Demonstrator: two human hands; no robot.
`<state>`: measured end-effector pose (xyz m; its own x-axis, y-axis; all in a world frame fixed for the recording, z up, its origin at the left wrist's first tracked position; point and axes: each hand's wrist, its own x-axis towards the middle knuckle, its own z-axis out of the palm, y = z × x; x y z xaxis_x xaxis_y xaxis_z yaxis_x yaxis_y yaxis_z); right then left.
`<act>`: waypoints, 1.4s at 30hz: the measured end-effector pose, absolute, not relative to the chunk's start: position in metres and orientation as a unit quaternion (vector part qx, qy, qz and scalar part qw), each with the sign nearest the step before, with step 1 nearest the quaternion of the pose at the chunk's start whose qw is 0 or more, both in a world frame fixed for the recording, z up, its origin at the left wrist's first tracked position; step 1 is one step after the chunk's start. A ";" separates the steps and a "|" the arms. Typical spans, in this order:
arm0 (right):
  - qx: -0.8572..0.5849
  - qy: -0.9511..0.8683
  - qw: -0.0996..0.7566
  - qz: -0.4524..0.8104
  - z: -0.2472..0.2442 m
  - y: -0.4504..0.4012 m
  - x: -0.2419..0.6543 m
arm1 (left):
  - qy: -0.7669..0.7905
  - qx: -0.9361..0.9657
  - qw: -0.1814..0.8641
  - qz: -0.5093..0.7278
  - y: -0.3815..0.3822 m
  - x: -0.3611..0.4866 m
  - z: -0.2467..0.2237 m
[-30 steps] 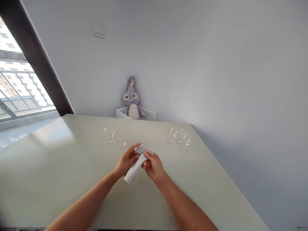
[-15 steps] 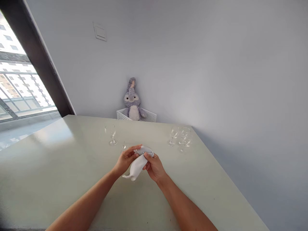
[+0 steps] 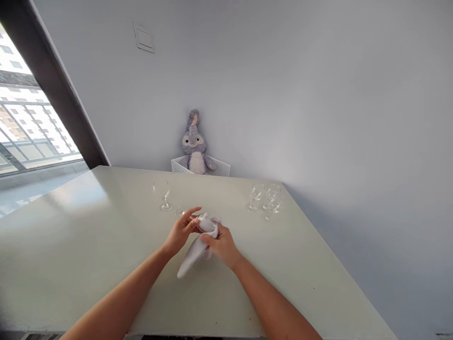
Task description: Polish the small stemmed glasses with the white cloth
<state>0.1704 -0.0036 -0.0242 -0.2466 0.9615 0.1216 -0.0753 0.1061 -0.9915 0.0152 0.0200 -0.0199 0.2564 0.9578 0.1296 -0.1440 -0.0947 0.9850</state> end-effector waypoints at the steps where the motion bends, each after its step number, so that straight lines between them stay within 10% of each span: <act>1: -0.403 -0.599 0.473 0.506 -0.025 -0.004 0.170 | 0.380 0.547 0.577 0.473 0.020 0.015 -0.021; 9: -0.376 -0.426 0.512 0.644 -0.024 -0.001 0.169 | 0.333 0.603 0.542 0.481 0.015 0.018 -0.015; 14: -0.442 -0.647 0.457 0.421 -0.028 -0.008 0.167 | 0.389 0.613 0.516 0.454 0.018 0.013 -0.020; 17: -0.501 -0.692 0.431 0.290 -0.029 -0.002 0.176 | 0.487 0.705 0.316 0.408 0.017 0.009 -0.022; 21: -0.493 -0.630 0.428 0.421 -0.019 0.006 0.192 | 0.463 0.805 0.046 0.368 0.018 0.004 -0.020; 27: -0.434 -0.648 0.374 0.503 -0.006 0.016 0.218 | 0.453 0.856 0.011 0.249 0.025 0.001 -0.026; 32: -0.551 -0.667 0.441 0.237 0.001 0.017 0.231 | 0.556 0.805 -0.015 0.206 0.028 -0.009 -0.026; 36: -0.468 -0.819 0.331 0.003 0.011 -0.001 0.205 | 0.559 0.798 -0.012 0.226 0.028 -0.010 -0.024; 42: -0.412 -0.876 0.250 -0.031 0.012 0.004 0.171 | 0.408 0.881 -0.054 0.235 0.022 0.001 -0.031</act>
